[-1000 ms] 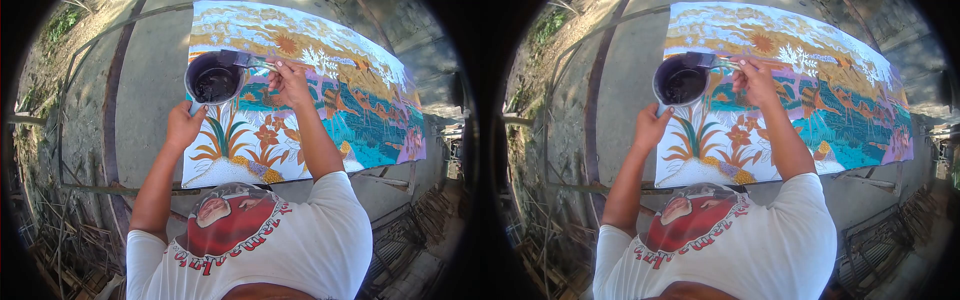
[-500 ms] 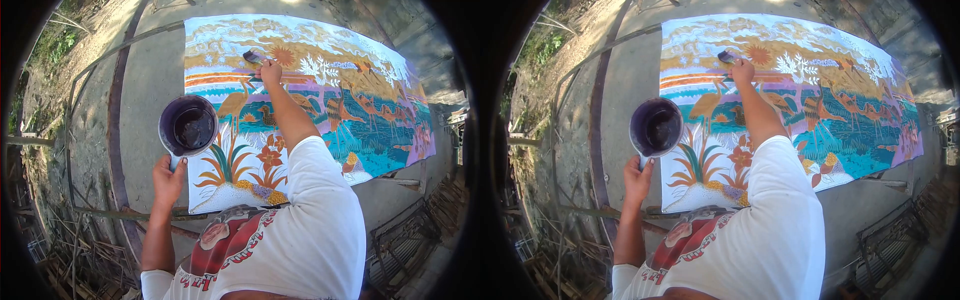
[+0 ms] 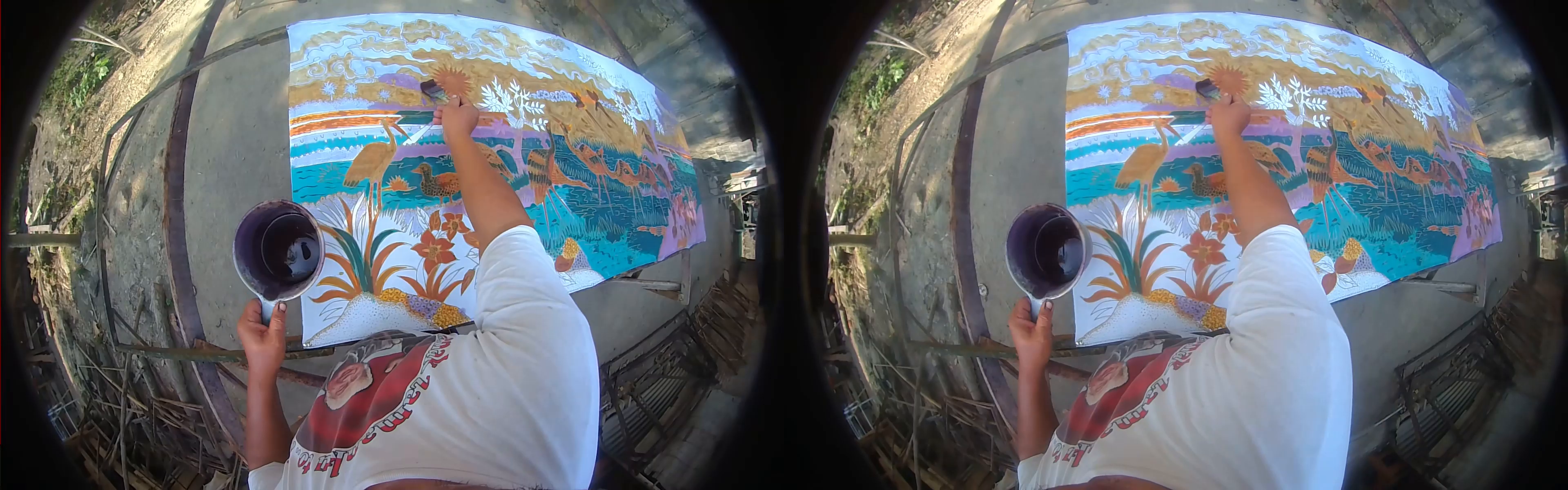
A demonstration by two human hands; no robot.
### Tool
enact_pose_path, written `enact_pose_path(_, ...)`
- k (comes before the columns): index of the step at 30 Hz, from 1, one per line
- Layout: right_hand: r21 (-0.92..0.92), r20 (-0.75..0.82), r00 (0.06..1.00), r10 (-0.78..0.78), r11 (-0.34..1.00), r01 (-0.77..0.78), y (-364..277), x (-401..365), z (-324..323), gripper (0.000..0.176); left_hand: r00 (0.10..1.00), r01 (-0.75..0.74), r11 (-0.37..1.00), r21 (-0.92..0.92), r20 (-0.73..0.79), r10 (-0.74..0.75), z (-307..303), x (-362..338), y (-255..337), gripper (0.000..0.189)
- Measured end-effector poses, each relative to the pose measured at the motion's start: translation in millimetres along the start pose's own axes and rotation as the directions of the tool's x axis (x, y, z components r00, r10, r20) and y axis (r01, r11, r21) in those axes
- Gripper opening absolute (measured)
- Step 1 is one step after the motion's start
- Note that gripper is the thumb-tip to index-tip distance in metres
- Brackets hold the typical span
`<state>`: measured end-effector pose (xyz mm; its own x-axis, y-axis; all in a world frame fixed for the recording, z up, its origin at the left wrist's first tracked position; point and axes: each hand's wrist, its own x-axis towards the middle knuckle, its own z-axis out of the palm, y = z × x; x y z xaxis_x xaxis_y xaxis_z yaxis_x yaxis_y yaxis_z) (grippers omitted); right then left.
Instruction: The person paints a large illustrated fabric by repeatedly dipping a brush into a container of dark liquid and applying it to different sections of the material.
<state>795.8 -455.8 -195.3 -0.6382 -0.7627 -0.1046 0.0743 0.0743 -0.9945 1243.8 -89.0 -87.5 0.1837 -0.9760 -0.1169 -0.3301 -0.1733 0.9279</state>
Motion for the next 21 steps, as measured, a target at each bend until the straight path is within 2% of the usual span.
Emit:
enact_pose_path(2, 0.062, 0.075, 0.997, -0.021, 0.998, 0.016, 6.6, -6.7, 36.9, 0.026, 0.999, 0.04, 0.999, 0.015, -0.014, -0.04, -1.4, -2.9, -4.4, 0.026)
enact_pose_path(5, -0.022, 0.138, 0.989, -0.059, 0.998, 0.062, 21.2, -15.8, 90.0, 0.026, 0.998, 0.065, 0.997, 0.029, -0.022, -0.065, -1.4, -7.0, -0.8, 0.026)
enact_pose_path(7, -0.16, 0.316, 0.938, -0.144, 0.966, 0.202, 25.8, -23.5, 111.8, 0.026, 0.998, 0.056, 0.998, 0.039, -0.031, -0.054, 0.1, -7.2, 2.1, 0.026)
enact_pose_path(10, -0.174, 0.292, 0.952, -0.088, 0.974, 0.144, 10.8, -23.4, 114.1, 0.026, 0.997, 0.062, 0.997, 0.047, -0.052, -0.06, 0.1, -10.4, 5.7, 0.027)
enact_pose_path(14, -0.209, 0.298, 0.95, -0.09, 0.965, 0.157, -4.1, -28.7, 102.4, 0.026, 0.994, 0.086, 0.996, 0.012, -0.064, -0.085, 0.2, -15.2, -1.0, 0.028)
enact_pose_path(16, -0.162, 0.462, 0.887, -0.009, 0.982, 0.094, -6.7, -32.9, 99.0, 0.026, 0.995, 0.081, 0.996, 0.036, -0.063, -0.079, -0.2, -16.5, -5.1, 0.028)
enact_pose_path(17, -0.165, 0.466, 0.885, -0.007, 0.982, 0.095, -9.4, -32.0, 95.7, 0.026, 0.996, 0.075, 0.995, 0.068, -0.059, -0.071, -0.6, -17.4, -6.2, 0.028)
enact_pose_path(19, -0.338, 0.469, 0.883, 0.017, 0.927, 0.162, -11.9, -20.2, 83.4, 0.027, 0.996, 0.071, 0.996, 0.057, -0.062, -0.068, 0.5, -17.4, -3.1, 0.028)
enact_pose_path(21, -0.374, 0.431, 0.894, -0.124, 0.877, 0.302, -10.3, -11.0, 62.5, 0.027, 0.996, 0.068, 0.996, 0.05, -0.066, -0.065, -1.4, -18.4, 0.1, 0.028)
